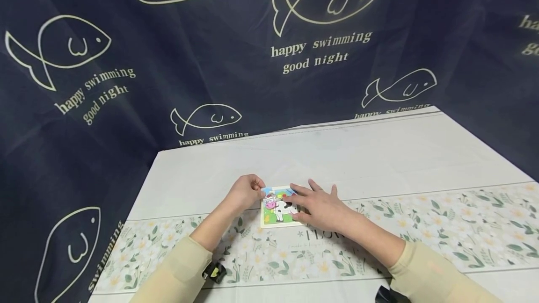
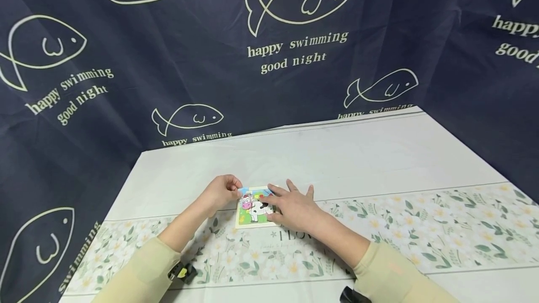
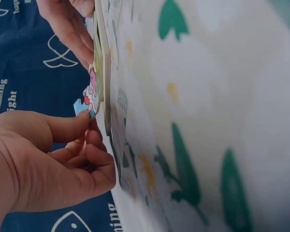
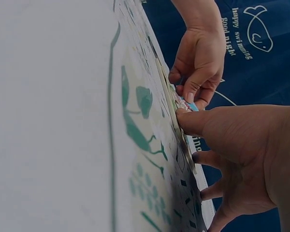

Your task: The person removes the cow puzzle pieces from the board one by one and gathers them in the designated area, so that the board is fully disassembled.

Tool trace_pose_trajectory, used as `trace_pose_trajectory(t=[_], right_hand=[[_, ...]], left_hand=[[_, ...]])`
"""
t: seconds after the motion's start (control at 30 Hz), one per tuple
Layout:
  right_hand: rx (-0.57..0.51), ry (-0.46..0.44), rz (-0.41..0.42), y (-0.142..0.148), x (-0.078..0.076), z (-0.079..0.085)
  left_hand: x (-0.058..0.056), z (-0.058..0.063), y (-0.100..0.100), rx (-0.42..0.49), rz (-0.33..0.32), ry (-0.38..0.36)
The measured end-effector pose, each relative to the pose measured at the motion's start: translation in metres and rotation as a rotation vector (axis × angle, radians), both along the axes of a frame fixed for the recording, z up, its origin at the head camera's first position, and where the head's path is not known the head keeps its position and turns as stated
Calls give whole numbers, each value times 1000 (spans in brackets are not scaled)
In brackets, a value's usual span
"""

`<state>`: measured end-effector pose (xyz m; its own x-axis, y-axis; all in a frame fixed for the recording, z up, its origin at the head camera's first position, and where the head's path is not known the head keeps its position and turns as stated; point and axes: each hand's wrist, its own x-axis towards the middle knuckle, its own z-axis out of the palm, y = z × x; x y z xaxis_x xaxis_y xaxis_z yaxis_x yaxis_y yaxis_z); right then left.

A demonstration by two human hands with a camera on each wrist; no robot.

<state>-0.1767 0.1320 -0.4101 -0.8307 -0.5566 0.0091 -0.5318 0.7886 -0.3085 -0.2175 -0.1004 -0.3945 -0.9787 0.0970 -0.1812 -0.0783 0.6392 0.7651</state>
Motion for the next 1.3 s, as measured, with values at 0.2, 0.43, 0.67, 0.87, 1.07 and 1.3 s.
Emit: trace_pose_trajectory(t=[0.2, 0.43, 0.67, 0.87, 1.07, 1.3], right_hand=[[2, 4, -1, 1, 0, 1], [39, 29, 24, 2, 3, -1], [141, 58, 60, 0, 8, 0], [166, 42, 46, -2, 9, 0], [154, 32, 57, -3, 8, 0], [141, 15, 57, -4, 8, 0]], left_hand=[[4, 4, 2, -68, -64, 103], [4, 3, 5, -112, -137, 145], [4, 3, 4, -146, -168, 173], [6, 6, 4, -120, -172, 173], [6, 4, 5, -81, -135, 162], [9, 4, 3, -126, -223, 256]])
